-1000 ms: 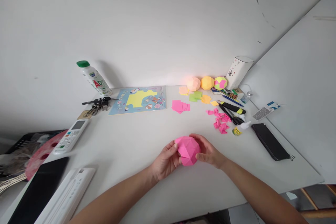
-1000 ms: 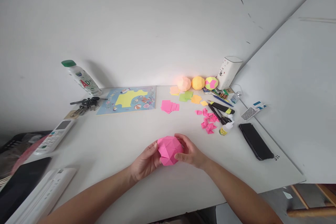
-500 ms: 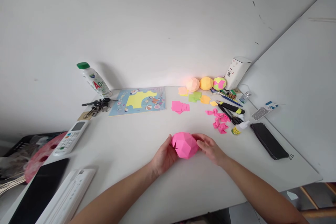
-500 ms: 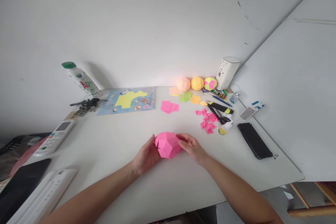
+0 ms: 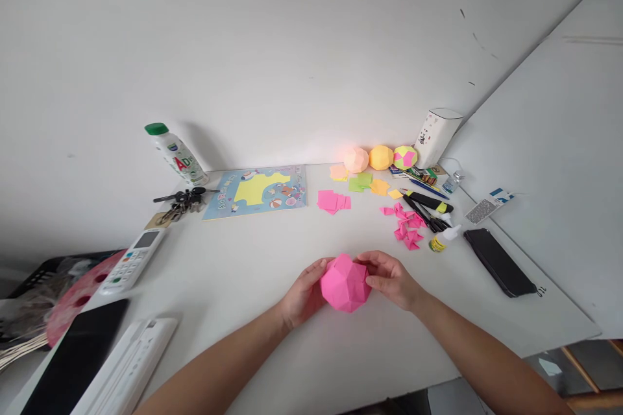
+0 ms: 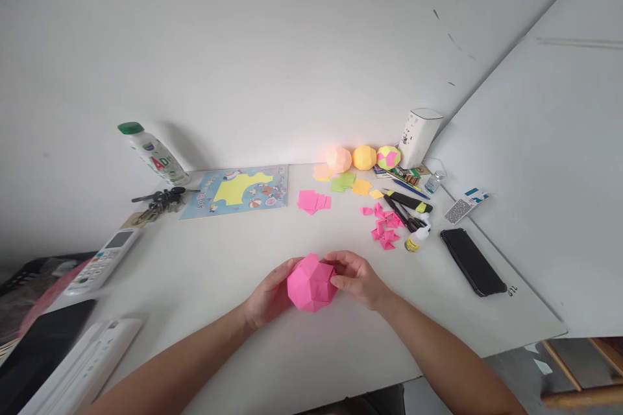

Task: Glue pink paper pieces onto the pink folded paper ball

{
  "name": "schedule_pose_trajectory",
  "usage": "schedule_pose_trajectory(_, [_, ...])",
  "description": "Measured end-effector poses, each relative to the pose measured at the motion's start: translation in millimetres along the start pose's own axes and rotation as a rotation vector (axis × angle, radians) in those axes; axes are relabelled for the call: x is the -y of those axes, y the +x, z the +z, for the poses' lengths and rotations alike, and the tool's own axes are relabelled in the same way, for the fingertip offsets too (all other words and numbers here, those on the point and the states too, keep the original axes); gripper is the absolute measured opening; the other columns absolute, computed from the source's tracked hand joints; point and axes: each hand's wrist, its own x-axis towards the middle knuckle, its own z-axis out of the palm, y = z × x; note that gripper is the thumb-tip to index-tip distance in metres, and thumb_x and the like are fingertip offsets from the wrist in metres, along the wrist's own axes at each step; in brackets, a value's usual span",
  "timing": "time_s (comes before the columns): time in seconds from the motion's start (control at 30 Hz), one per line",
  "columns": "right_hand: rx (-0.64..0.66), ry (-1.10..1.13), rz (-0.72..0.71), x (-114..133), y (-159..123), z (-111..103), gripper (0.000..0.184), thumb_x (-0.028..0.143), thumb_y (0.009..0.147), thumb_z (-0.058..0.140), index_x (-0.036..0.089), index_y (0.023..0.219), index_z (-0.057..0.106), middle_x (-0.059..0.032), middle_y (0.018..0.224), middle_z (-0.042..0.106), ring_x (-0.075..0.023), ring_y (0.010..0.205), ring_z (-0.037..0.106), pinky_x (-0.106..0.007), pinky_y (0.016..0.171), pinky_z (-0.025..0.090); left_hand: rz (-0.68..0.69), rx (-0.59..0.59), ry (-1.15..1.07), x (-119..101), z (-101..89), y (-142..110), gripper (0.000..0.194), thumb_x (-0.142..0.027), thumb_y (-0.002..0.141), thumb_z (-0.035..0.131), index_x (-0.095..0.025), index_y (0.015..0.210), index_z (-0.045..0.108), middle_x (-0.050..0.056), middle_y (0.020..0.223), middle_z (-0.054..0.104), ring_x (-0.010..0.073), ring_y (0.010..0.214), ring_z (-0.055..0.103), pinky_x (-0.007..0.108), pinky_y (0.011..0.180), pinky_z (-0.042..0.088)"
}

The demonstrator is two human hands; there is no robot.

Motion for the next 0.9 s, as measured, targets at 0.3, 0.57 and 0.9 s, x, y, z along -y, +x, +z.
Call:
schedule_pose_trajectory(0.3, [0.153,-0.45,-0.338,17.4,-7.9,3.2,0.026,0.011,0.082,0.056,0.022,0.104,0.064,-0.0069,0.098,0.063,-0.0173,0.09,0.059,-0.033,0.08,0.047,0.298,0.198,0.462,-3.1,-3.6,-6.4,0.015,-0.028,0.084,0.058,-0.015,0.077,0.062,0.007,0.092,0.057,0.0183,0.086,0.054,0.031,0.076,0.042])
schedule_pose_trajectory(0.57, [0.088,-0.588,-0.345,17.1,-5.6,0.8,0.02,0.017,0.086,0.051,0.02,0.101,0.064,-0.0084,0.094,0.065,-0.0187,0.086,0.06,-0.034,0.077,0.049,0.215,0.208,0.446,0.4,-3.5,-4.8,0.018,-0.029,0.085,0.057,-0.016,0.079,0.068,0.008,0.098,0.058,0.0202,0.09,0.055,0.035,0.082,0.042])
schedule_pose_trajectory(0.9, [0.031,-0.783,-0.471,16.7,-3.0,10.4,0.013,0.025,0.083,0.059,0.023,0.093,0.067,-0.0076,0.09,0.068,-0.0205,0.082,0.063,-0.038,0.076,0.053,0.201,0.244,0.296,0.7,-5.2,-0.1,0.004,-0.018,0.075,0.069,-0.02,0.076,0.073,0.005,0.082,0.062,0.021,0.091,0.055,0.036,0.082,0.042])
